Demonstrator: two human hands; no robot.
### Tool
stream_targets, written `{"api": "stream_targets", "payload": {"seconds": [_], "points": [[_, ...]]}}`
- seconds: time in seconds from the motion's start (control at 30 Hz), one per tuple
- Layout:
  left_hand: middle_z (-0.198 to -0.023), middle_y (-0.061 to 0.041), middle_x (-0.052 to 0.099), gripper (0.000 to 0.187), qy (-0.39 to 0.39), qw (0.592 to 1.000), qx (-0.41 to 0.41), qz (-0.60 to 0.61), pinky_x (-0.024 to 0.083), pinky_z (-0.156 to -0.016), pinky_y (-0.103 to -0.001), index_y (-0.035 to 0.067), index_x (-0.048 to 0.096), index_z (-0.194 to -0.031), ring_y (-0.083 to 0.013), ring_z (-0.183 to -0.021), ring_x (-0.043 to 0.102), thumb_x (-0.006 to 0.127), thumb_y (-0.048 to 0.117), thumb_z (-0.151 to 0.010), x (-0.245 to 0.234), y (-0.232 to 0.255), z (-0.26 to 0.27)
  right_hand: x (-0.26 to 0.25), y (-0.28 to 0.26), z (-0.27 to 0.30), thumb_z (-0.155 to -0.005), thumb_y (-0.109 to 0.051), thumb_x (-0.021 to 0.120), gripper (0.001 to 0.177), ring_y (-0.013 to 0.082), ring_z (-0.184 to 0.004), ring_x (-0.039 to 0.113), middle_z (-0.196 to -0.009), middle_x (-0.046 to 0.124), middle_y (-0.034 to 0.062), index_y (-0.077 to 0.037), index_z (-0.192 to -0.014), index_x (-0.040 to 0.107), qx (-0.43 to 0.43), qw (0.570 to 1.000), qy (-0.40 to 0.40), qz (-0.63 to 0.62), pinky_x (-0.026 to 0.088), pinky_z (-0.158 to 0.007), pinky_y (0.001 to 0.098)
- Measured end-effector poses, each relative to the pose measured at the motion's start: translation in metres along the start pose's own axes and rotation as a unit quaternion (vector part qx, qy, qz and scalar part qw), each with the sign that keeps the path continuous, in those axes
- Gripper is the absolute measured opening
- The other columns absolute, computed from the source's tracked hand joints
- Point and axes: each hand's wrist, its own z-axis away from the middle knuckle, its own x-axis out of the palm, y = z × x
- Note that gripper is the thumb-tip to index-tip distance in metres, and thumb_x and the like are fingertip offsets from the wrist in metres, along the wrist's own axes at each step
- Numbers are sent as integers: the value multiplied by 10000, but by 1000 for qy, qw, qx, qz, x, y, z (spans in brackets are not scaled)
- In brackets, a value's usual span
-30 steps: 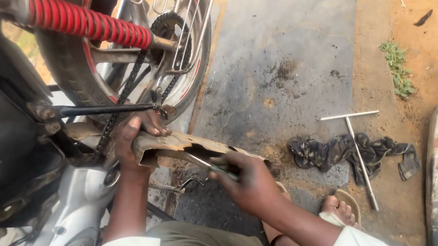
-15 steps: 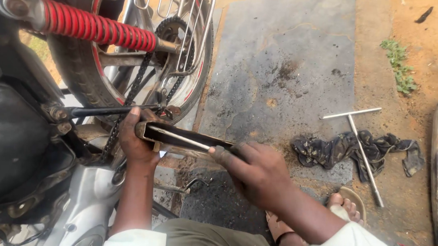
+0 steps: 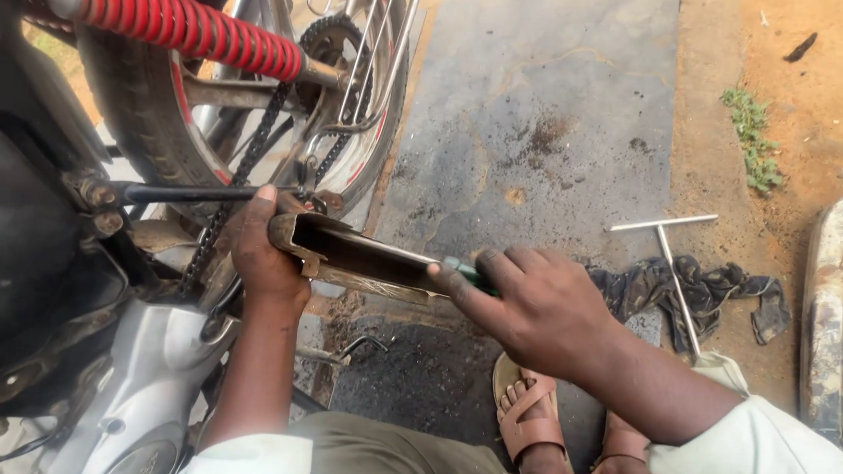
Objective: The recorder uses a screwdriver and a cloth to scrape and wipe grease and dirt from a motorcycle chain guard.
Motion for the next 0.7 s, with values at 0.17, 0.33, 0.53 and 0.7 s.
{"api": "stream_targets", "payload": {"seconds": [0.17, 0.33, 0.53, 0.7], "points": [[-796, -142, 699, 286, 52, 998, 21, 4, 614, -731, -382, 55, 608, -813, -258, -718, 708, 596, 260, -1011, 5, -2, 0, 18, 1, 9, -921, -206, 636, 483, 225, -704, 624, -892, 642, 103, -185, -1402, 596, 13, 993, -114, 39, 507, -498, 367], [-823, -159, 713, 281, 62, 998, 26, 13, 612, -739, -387, 48, 602, -840, -263, -734, 715, 605, 261, -1023, 2, -8, -2, 15, 14, 4, -889, -186, 631, 524, 247, -720, 619, -897, 630, 91, -203, -1411, 591, 0, 995, -96, 29, 500, -524, 389], [-787, -122, 699, 256, 66, 997, 34, -9, 601, -715, -363, 44, 644, -849, -238, -708, 721, 626, 259, -987, 14, -3, 3, -8, 18, -5, -861, -164, 623, 557, 249, -750, 613, -878, 617, 83, -193, -1415, 578, -22, 989, -145, 36, 502, -556, 393], [-801, -29, 639, 269, 108, 993, 50, -18, 560, -724, -317, 62, 642, -853, -149, -737, 649, 662, 263, -1032, 3, -18, -11, 4, 28, -7, -891, -147, 598, 548, 230, -738, 601, -882, 633, 80, -242, -1430, 568, -12, 986, -157, 49, 498, -545, 370]]}}
